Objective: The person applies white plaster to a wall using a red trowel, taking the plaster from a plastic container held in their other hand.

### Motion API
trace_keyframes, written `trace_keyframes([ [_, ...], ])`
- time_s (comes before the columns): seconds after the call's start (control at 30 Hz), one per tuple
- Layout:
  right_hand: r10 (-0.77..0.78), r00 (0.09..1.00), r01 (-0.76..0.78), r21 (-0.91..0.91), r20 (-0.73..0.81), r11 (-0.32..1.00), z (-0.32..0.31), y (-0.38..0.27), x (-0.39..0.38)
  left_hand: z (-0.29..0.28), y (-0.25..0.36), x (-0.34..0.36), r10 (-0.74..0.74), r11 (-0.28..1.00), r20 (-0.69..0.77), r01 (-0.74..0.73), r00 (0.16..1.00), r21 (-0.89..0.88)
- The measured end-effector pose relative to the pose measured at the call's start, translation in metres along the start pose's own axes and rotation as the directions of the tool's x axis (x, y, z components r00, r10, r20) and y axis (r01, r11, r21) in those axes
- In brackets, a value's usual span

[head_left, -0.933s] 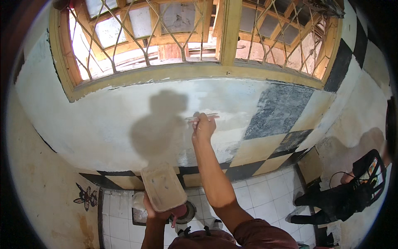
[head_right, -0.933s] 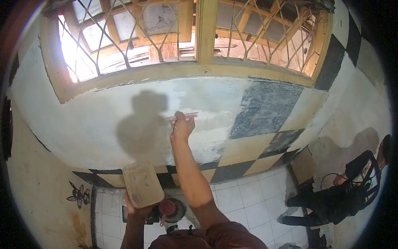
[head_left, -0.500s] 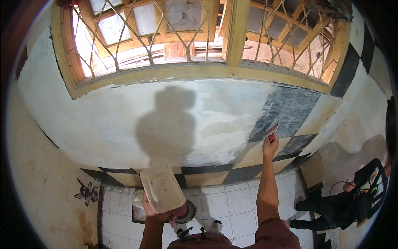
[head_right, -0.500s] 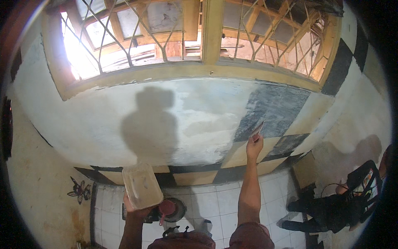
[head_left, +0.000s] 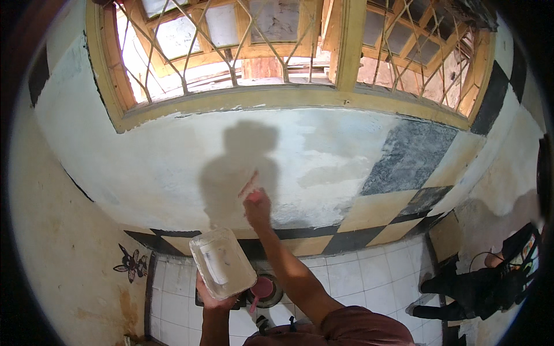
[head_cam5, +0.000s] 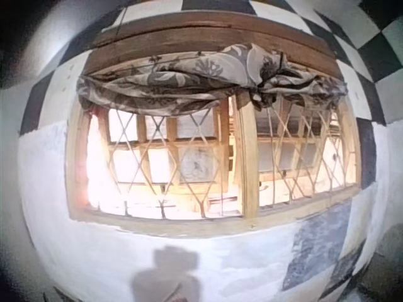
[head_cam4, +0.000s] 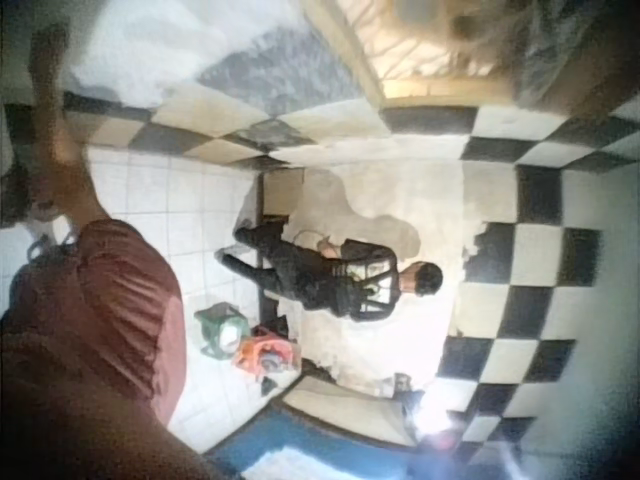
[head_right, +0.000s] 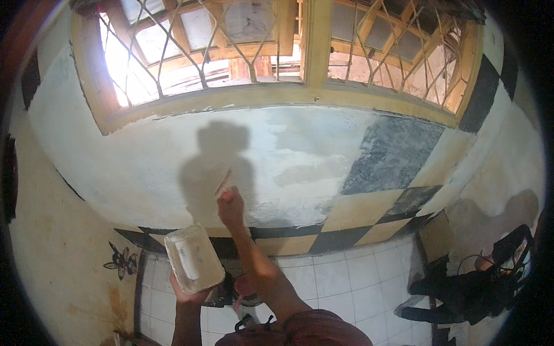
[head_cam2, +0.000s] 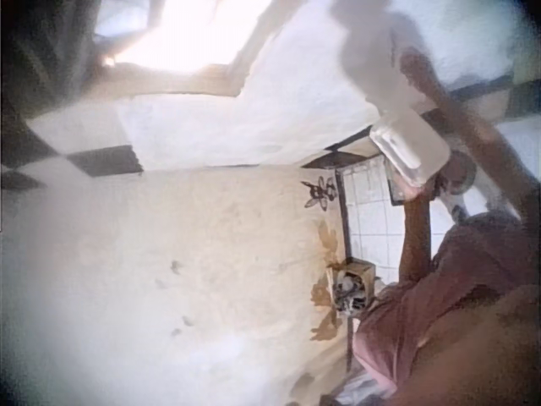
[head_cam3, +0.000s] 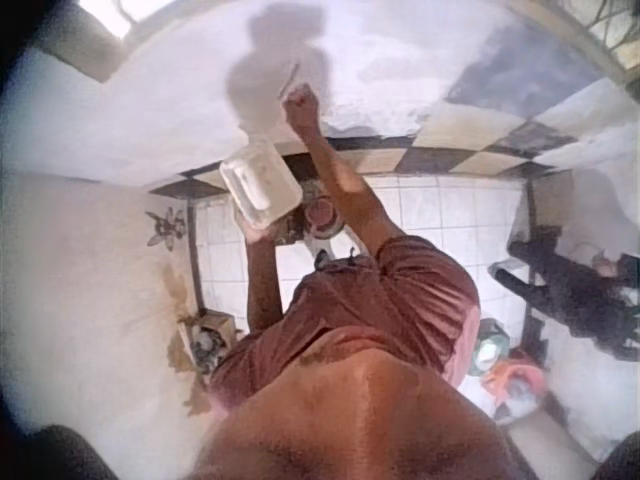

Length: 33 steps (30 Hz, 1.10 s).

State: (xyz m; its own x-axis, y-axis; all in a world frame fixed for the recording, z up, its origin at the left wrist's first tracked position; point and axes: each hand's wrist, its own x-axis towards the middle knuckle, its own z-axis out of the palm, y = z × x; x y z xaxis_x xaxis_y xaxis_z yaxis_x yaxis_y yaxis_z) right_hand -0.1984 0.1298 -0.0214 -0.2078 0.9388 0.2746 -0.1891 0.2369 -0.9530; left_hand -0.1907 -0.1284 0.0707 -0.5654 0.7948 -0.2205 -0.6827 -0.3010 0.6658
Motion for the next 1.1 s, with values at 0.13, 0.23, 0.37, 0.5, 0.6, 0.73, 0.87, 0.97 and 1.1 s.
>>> trace_keyframes([
  [0.13, 0.258, 0.957, -0.153, 0.517, -0.137, 0.842, -0.101, 0.017, -0.015, -0.033, -0.005, 0.004, 0.084, 0.991, 0.176, -0.1, 0.981, 0.083],
  [0.23, 0.0, 0.906, 0.025, 0.054, -0.424, 0.998, -0.204, 0.038, -0.006, -0.043, -0.009, -0.003, 0.267, 0.879, 0.242, -0.339, 0.933, 0.335],
  [0.37, -0.454, 0.727, 0.191, -0.483, -0.516, 0.854, -0.319, 0.023, 0.036, -0.055, -0.003, -0.003, 0.275, 0.891, 0.233, -0.338, 0.933, 0.304],
  [0.5, -0.531, 0.692, 0.167, -0.607, -0.489, 0.777, -0.277, 0.051, 0.061, -0.059, -0.005, -0.002, 0.177, 0.975, 0.174, -0.197, 0.969, 0.103],
  [0.6, -0.307, 0.898, 0.068, -0.588, -0.317, 0.806, -0.139, 0.063, 0.04, -0.051, -0.003, -0.003, 0.099, 0.992, 0.08, -0.093, 0.992, -0.083],
  [0.73, -0.165, 0.942, 0.06, -0.338, -0.292, 0.939, -0.052, 0.029, 0.001, -0.046, 0.005, -0.003, -0.012, 0.967, 0.044, 0.023, 0.999, -0.252],
  [0.87, -0.338, 0.895, 0.206, -0.402, -0.291, 0.892, -0.088, 0.013, -0.002, -0.053, 0.009, 0.001, 0.029, 0.979, 0.093, -0.01, 0.995, -0.202],
  [0.97, -0.649, 0.759, 0.424, -0.798, 0.054, 0.429, -0.134, -0.036, 0.016, -0.065, 0.0, 0.0, 0.131, 0.991, 0.141, -0.13, 0.981, -0.021],
  [1.1, -0.461, 0.723, 0.553, -0.831, 0.515, -0.062, -0.212, -0.007, 0.071, -0.053, -0.022, 0.005, 0.235, 0.906, 0.192, -0.286, 0.953, 0.311],
])
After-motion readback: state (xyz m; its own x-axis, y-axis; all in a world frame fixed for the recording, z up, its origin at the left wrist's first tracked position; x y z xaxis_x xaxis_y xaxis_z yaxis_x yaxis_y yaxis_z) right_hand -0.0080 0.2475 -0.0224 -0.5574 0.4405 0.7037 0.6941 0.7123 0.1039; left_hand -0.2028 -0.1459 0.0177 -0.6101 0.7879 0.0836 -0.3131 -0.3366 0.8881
